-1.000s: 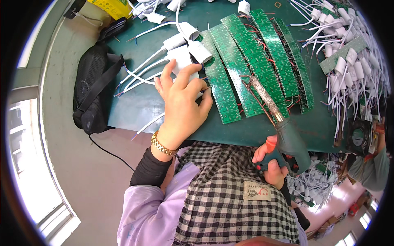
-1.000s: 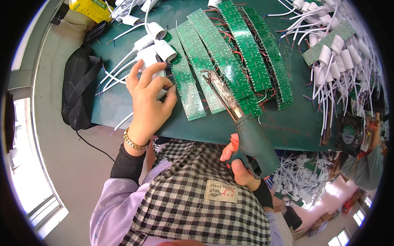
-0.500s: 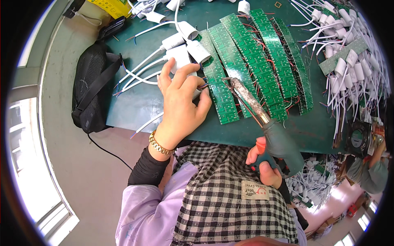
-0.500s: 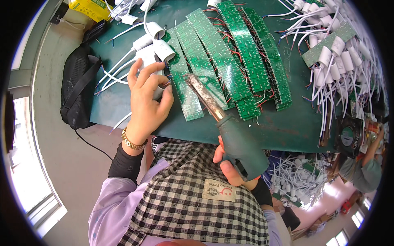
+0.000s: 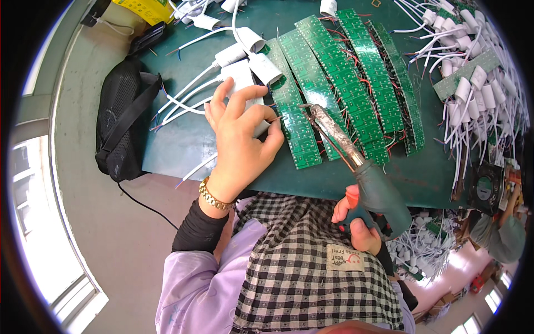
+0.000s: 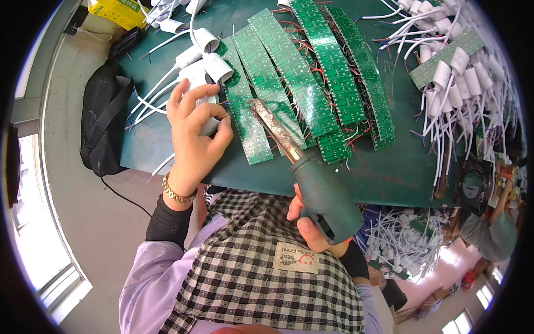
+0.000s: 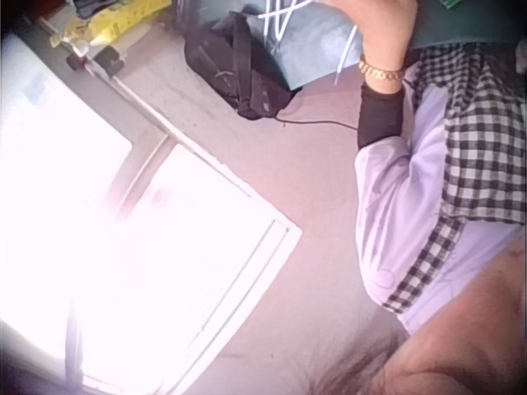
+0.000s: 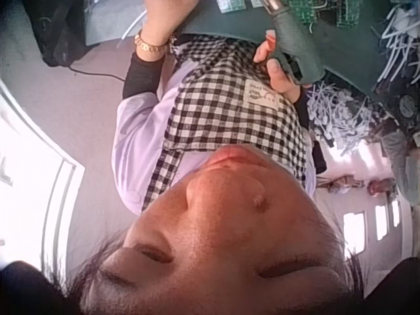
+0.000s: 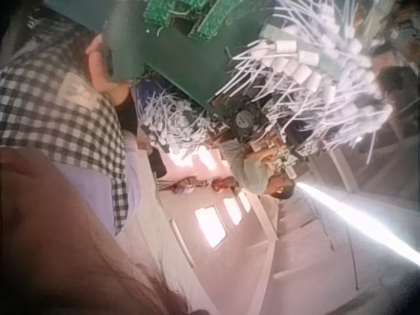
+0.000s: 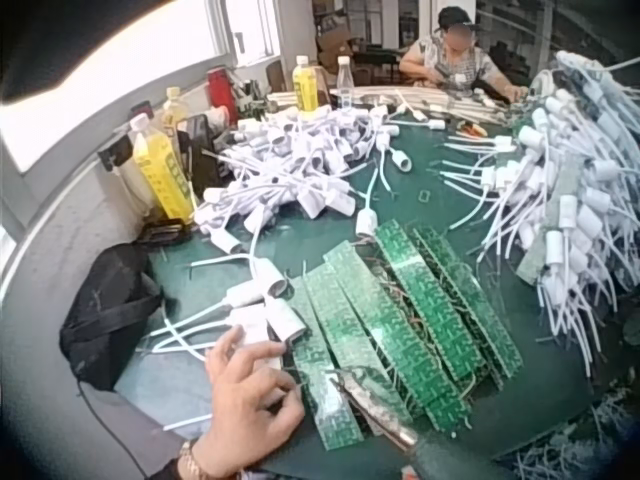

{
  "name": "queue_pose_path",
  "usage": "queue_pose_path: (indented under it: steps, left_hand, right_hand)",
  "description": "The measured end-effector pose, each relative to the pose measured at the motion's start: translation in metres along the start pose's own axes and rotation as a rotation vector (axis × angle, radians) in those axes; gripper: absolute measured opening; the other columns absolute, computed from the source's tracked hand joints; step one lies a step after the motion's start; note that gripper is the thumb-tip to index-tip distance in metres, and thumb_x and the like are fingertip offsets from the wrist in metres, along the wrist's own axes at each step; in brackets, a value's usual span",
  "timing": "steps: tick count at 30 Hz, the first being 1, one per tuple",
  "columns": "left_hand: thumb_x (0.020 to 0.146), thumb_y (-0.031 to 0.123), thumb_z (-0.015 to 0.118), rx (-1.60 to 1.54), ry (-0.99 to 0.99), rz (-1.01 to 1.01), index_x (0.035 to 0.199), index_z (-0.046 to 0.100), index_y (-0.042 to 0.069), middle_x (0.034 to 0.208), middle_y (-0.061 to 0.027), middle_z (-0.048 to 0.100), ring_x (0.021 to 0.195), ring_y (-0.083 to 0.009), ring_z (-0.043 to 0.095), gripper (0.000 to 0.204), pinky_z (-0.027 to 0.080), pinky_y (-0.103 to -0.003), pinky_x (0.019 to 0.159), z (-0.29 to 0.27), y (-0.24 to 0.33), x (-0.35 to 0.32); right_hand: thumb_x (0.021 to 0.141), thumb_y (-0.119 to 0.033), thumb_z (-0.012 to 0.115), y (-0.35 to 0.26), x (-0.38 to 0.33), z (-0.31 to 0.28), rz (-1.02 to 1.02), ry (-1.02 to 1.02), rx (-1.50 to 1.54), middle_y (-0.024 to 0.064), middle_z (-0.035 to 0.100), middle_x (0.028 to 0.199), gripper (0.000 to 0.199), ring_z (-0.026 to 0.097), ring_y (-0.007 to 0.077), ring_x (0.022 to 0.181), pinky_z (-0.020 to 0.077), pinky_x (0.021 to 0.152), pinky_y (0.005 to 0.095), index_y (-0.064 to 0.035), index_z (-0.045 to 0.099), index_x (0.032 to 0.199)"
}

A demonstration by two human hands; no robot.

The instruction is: The person solders wires with plastic housings to green circuit boards, connecting electronic components at an assembly station using a soldering iron.

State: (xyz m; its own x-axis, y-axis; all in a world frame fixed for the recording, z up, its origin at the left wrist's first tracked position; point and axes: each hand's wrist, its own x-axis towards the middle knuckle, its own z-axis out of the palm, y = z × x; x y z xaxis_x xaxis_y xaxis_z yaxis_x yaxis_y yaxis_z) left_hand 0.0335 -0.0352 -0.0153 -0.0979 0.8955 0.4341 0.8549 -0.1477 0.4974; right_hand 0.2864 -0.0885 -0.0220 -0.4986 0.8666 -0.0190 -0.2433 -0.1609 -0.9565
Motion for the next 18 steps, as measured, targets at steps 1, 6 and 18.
queue_pose_path:
  steps: [1, 6, 18]
  left_hand:
    - [0.063, 0.007, 0.067, 0.004, -0.007, -0.001, 0.071, 0.06, 0.012, 0.11, -0.0022, 0.057, 0.12, -0.0422, 0.036, 0.012, 0.023, -0.062, 0.093, 0.0, 0.0, 0.001]
    - [0.063, 0.007, 0.068, 0.04, -0.036, -0.011, 0.07, 0.06, 0.012, 0.109, -0.0016, 0.056, 0.12, -0.042, 0.036, 0.012, 0.023, -0.063, 0.091, -0.002, 0.003, 0.003]
    - [0.059, 0.002, 0.064, 0.073, -0.052, 0.023, 0.069, 0.056, 0.009, 0.109, -0.0046, 0.057, 0.119, -0.0388, 0.038, 0.015, 0.028, -0.049, 0.1, -0.003, 0.002, 0.004]
  right_hand:
    - [0.086, -0.032, 0.059, 0.0, 0.0, -0.001, 0.016, -0.02, -0.023, 0.0107, 0.052, 0.08, 0.055, 0.052, 0.0183, 0.071, 0.0468, 0.063, 0.0328, 0.0007, 0.038, 0.125]
    - [0.084, -0.024, 0.06, 0.003, 0.0, -0.01, 0.004, -0.15, -0.171, 0.0107, 0.053, 0.082, 0.051, 0.054, 0.0176, 0.073, 0.0474, 0.063, 0.0324, 0.0007, 0.041, 0.123]
    - [0.081, -0.017, 0.059, 0.007, 0.001, -0.012, -0.041, -0.237, -0.569, 0.0077, 0.054, 0.083, 0.036, 0.054, 0.0165, 0.071, 0.0466, 0.062, 0.0306, 0.0008, 0.047, 0.111]
